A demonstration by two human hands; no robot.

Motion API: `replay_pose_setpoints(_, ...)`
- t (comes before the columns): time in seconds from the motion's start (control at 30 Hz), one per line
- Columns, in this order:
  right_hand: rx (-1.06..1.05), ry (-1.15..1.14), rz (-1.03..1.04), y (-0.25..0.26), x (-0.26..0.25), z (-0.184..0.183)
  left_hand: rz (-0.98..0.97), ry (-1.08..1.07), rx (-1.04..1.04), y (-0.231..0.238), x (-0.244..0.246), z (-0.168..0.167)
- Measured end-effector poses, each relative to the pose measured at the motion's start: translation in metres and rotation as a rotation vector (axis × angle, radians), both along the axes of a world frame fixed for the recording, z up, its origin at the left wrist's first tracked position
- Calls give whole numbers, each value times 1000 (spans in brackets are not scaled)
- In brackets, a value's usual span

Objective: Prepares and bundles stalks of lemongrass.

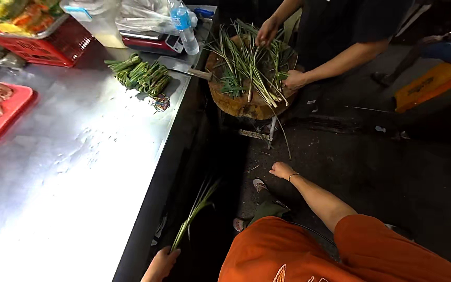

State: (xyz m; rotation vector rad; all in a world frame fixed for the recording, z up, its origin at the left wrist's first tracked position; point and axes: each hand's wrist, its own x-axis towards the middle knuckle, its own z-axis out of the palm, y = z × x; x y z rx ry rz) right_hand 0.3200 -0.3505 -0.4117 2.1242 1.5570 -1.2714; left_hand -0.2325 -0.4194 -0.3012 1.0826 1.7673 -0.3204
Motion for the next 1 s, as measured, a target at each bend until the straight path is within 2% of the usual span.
replay_pose_setpoints(0.1,-54,29,71,12,14,-3,203,-284,68,29,45,25)
replay_pose_setpoints(0.2,7,65,-10,27,33,9,416,-502,66,45,92,26)
replay_pose_setpoints(0.3,157,160,-276,50,62,24,583,-648,60,60,139,22)
replay_pose_setpoints(0.4,390,355,-677,83,95,45,711,-704,81,80,182,23)
replay_pose_setpoints(0.47,540,364,-866,115,121,53,779,-719,86,95,205,23)
replay_pose_setpoints(0.53,614,306,-969,154,148,61,816,-719,104,111,228,22)
replay_pose_setpoints(0.7,548,262,-961,215,187,56,915,-723,149,135,274,19)
replay_pose_setpoints(0.8,531,332,-948,224,188,71,948,-746,163,137,290,22)
replay_pose_setpoints(0.93,553,564,-1062,226,183,91,1026,-787,174,135,300,23)
replay_pose_setpoints(1.0,620,546,-1021,233,183,92,1045,-795,171,136,305,21)
